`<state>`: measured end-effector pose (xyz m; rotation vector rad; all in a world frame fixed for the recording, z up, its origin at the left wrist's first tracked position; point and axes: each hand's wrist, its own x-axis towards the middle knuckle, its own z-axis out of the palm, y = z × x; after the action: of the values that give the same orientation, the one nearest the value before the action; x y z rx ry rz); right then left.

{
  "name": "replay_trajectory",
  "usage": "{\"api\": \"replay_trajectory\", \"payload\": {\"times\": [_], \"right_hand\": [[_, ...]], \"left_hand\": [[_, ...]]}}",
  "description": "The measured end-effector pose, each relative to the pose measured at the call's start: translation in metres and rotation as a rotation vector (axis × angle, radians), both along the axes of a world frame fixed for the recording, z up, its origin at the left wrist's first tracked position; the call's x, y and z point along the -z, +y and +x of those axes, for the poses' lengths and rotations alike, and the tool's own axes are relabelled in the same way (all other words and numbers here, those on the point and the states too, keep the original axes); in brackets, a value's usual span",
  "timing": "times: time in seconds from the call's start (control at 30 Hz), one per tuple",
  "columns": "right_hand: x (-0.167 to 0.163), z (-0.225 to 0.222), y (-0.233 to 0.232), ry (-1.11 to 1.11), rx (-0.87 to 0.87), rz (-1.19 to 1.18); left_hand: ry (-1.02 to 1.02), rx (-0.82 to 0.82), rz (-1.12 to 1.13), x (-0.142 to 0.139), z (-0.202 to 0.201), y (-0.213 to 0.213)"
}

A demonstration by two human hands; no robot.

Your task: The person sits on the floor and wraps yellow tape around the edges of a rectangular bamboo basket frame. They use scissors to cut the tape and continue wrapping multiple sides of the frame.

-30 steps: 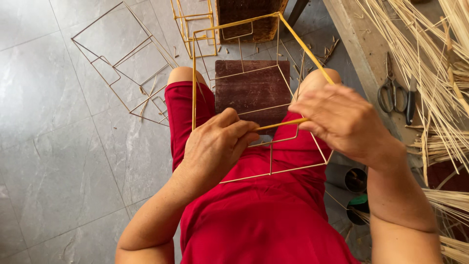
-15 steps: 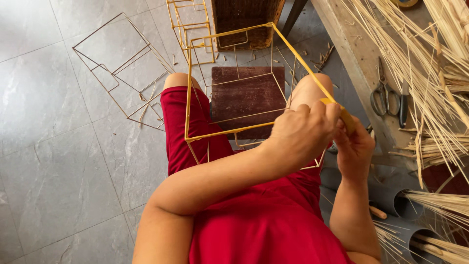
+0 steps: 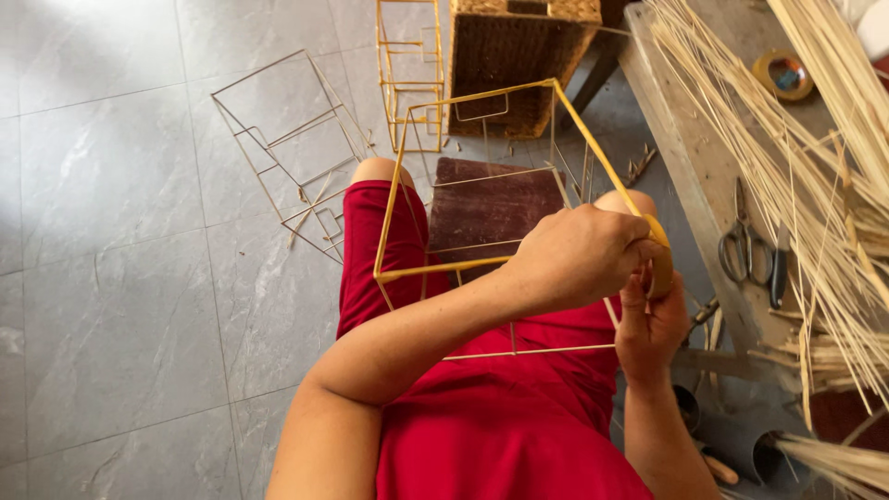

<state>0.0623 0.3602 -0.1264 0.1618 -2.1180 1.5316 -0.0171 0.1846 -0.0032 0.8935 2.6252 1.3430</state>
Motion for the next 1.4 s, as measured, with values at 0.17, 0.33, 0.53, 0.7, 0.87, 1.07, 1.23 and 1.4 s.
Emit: {"api": "replay_trajectory", "payload": {"times": [0.17,0.33,0.53,0.7,0.87,1.07,1.23,1.4], "right_hand": [[-0.061,-0.033,0.001,0.116,-0.02,0.543],[-0.126,-0.065,-0.022,0.325,-0.186,0.911],[-0.138,-0.071,-0.078,0.329,-0.413,0.937],[-0.137,-0.065,-0.096,0.34,-0.463,0.902],[-0.141,-0.075,-0.087,0.286,-0.504,0.648],[-0.151,-0.084,-0.069,-0.095,-0.654,0.225],[-0.183,-0.08,-0.086,-0.04,-0.669,0.201],[-0.212,-0.068,-0.106,-0.091,-0.578,0.297]], "left_hand": [[-0.182,-0.061,0.531,0.01,0.001,-0.032],[-0.461,-0.11,1.01,0.047,0.001,-0.051],[-0.547,-0.208,1.119,0.076,0.036,-0.104],[-0.639,-0.165,1.093,0.074,0.047,-0.135],[-0.559,-0.295,1.116,0.057,0.034,-0.133],[0.089,-0.325,0.721,0.05,0.042,-0.127],[0.291,-0.38,0.636,0.046,0.043,-0.125],[0.44,-0.403,0.556,0.046,0.042,-0.122]]}}
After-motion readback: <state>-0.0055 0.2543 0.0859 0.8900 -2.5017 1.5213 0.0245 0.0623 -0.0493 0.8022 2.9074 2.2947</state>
